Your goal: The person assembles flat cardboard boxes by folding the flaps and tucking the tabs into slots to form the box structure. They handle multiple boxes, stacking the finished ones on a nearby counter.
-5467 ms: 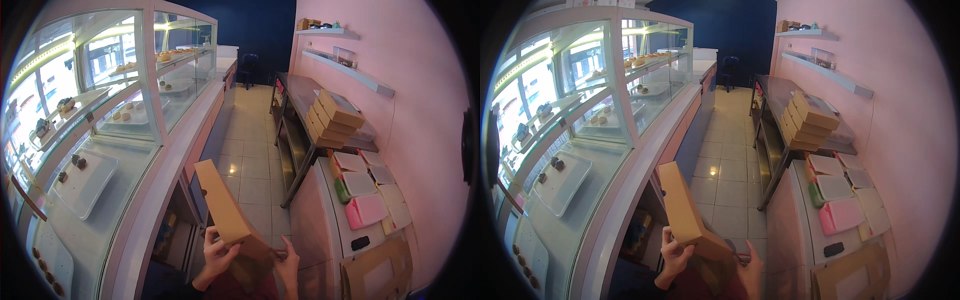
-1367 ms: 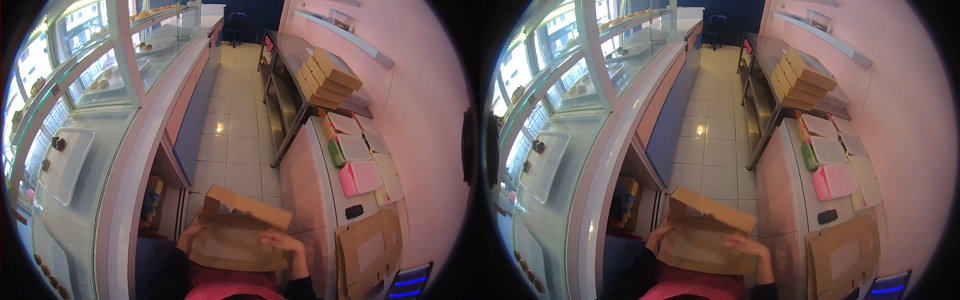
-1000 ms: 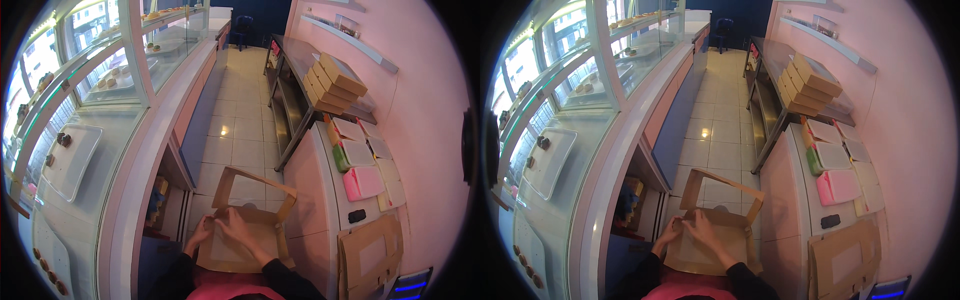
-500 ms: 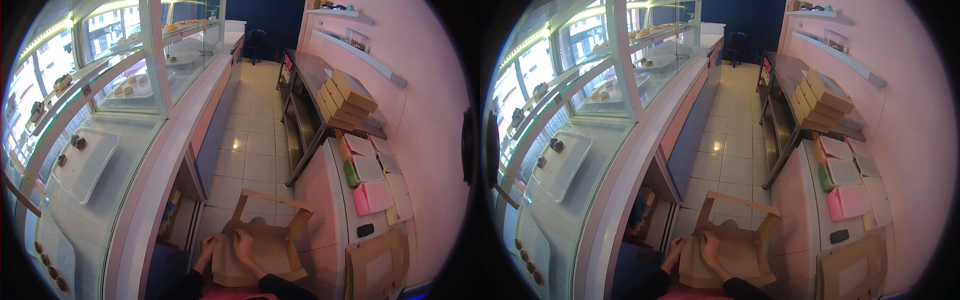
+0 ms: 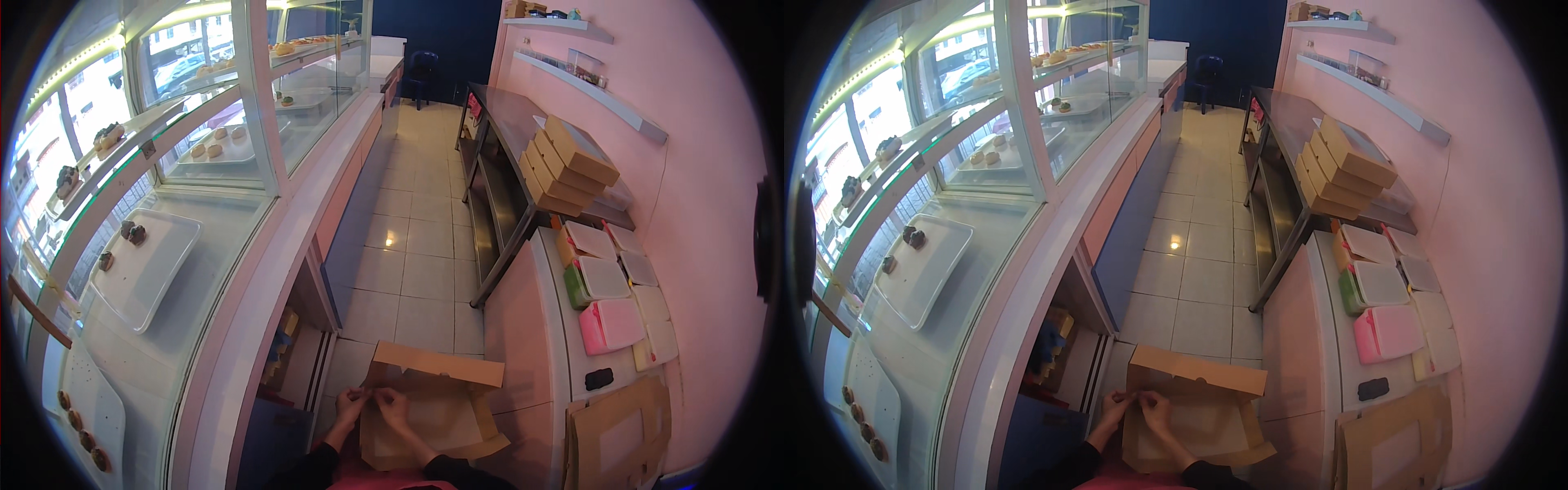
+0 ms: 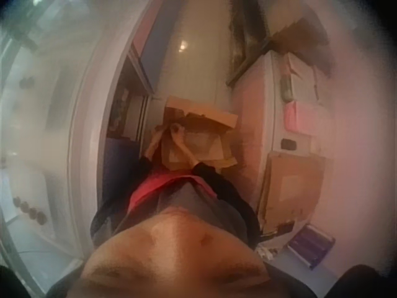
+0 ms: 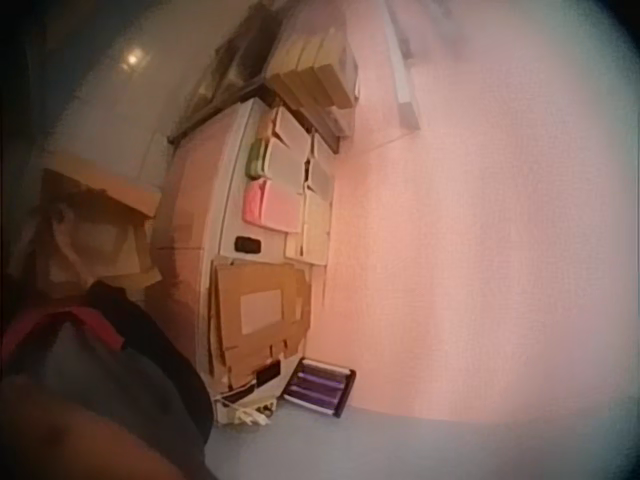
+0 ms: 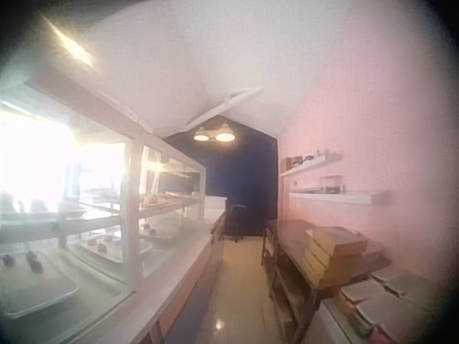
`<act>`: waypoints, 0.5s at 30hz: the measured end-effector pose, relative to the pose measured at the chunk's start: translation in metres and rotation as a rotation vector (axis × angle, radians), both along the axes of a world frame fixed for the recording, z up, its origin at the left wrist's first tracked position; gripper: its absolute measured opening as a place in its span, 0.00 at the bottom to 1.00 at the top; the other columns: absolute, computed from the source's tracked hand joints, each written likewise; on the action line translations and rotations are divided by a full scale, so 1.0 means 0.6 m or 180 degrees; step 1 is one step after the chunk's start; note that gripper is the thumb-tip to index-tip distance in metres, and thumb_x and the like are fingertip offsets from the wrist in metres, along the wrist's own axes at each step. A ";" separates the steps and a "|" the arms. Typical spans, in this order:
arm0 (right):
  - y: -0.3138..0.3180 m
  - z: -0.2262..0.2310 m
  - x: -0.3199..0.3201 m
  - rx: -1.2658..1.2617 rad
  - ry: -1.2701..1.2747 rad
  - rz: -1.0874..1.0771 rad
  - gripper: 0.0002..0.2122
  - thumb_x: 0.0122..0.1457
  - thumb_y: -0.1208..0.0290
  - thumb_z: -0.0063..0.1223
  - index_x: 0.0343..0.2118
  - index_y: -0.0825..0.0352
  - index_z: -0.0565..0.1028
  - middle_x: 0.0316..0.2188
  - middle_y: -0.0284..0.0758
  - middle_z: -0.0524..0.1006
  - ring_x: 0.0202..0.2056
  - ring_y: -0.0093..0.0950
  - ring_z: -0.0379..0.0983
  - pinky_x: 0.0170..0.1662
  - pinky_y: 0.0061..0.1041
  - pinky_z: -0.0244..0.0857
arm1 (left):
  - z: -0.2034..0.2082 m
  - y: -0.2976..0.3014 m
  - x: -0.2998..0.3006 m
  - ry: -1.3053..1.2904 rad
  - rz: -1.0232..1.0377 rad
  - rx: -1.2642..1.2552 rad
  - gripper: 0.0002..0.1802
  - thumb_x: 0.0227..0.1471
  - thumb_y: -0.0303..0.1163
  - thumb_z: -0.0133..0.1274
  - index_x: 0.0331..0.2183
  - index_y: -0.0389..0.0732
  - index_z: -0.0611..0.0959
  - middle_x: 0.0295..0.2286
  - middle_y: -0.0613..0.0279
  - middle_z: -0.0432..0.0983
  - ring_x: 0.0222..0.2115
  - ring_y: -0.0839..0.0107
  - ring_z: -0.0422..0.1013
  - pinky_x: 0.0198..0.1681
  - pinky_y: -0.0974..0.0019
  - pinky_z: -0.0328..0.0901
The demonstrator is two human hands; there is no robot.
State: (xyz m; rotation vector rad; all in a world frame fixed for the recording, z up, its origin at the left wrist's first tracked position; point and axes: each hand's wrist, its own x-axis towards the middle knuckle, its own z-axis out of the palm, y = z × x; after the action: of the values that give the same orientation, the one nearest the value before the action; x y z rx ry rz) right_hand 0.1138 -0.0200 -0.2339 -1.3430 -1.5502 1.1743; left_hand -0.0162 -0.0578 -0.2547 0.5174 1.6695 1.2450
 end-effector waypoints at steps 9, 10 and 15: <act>0.004 0.000 0.003 -0.0562 0.0336 0.0120 0.13 0.53 0.67 0.63 0.38 0.70 0.79 0.32 0.36 0.81 0.34 0.21 0.76 0.39 0.22 0.69 | -0.006 -0.003 -0.008 -0.0264 -0.0116 0.0157 0.17 0.45 0.33 0.66 0.35 0.38 0.78 0.32 0.61 0.78 0.34 0.74 0.73 0.38 0.72 0.66; 0.005 0.004 0.003 -0.0635 0.0355 0.0120 0.13 0.53 0.67 0.63 0.38 0.70 0.79 0.32 0.36 0.81 0.34 0.21 0.76 0.39 0.22 0.69 | -0.007 -0.005 -0.011 -0.0366 -0.0106 0.0116 0.16 0.45 0.33 0.65 0.35 0.38 0.78 0.32 0.61 0.78 0.34 0.75 0.73 0.39 0.72 0.66; 0.007 -0.014 0.008 -0.0738 0.0488 0.0085 0.14 0.51 0.67 0.65 0.38 0.70 0.79 0.32 0.36 0.81 0.34 0.21 0.76 0.39 0.22 0.70 | 0.026 -0.003 -0.004 -0.0443 -0.0229 0.0078 0.13 0.47 0.32 0.64 0.34 0.38 0.79 0.32 0.62 0.78 0.36 0.75 0.73 0.41 0.71 0.65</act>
State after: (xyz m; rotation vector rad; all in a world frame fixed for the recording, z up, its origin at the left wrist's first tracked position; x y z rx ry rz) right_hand 0.1184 -0.0157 -0.2425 -1.3469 -1.3588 1.4743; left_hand -0.0186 -0.0594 -0.2392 0.4902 1.5084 1.2226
